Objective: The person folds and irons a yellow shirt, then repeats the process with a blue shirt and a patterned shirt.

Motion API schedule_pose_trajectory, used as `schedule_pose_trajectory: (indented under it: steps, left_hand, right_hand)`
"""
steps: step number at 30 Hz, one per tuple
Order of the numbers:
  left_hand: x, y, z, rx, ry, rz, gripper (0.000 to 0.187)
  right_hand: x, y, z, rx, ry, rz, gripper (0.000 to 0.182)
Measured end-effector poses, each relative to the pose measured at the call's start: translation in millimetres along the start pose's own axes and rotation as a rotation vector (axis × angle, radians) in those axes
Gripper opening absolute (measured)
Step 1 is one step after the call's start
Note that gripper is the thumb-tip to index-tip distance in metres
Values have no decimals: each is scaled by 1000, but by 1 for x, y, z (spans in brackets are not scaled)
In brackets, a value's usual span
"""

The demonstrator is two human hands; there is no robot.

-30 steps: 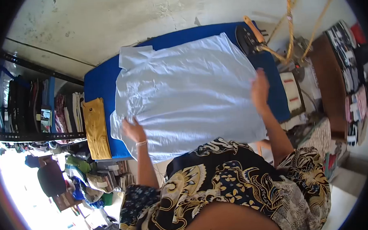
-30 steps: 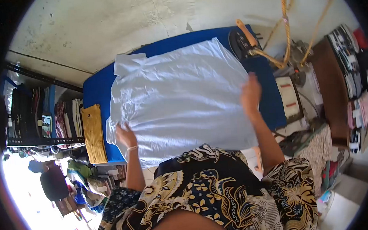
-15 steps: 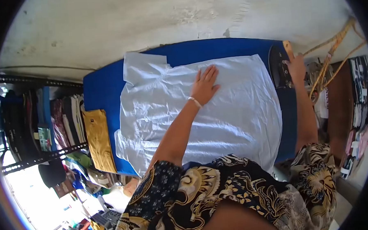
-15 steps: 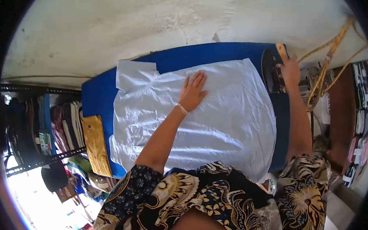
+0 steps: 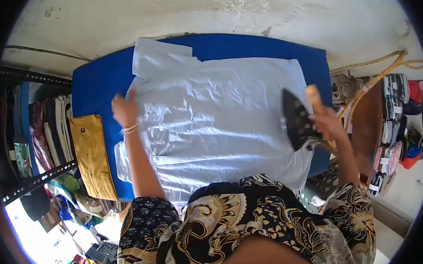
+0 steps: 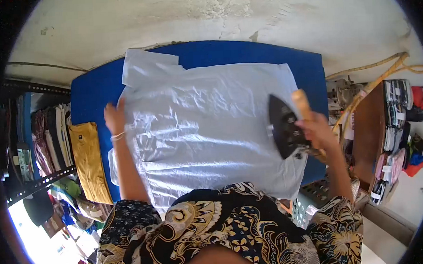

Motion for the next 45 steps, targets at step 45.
schedule_pose_trajectory:
  steps: [45]
  left_hand:
    - [112,-74,-11,440,-504,214,29]
  right_hand:
    - [90,0,315,636,-1128,-869,20]
Point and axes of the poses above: each hand's wrist, its own y-axis towards the middle knuckle, its own z-axis out of the palm, x = y × z, the point moved 9 cm from there along y, towards the middle knuckle, and after that the axes turned 6 degrees about y, right-handed, at the moved point
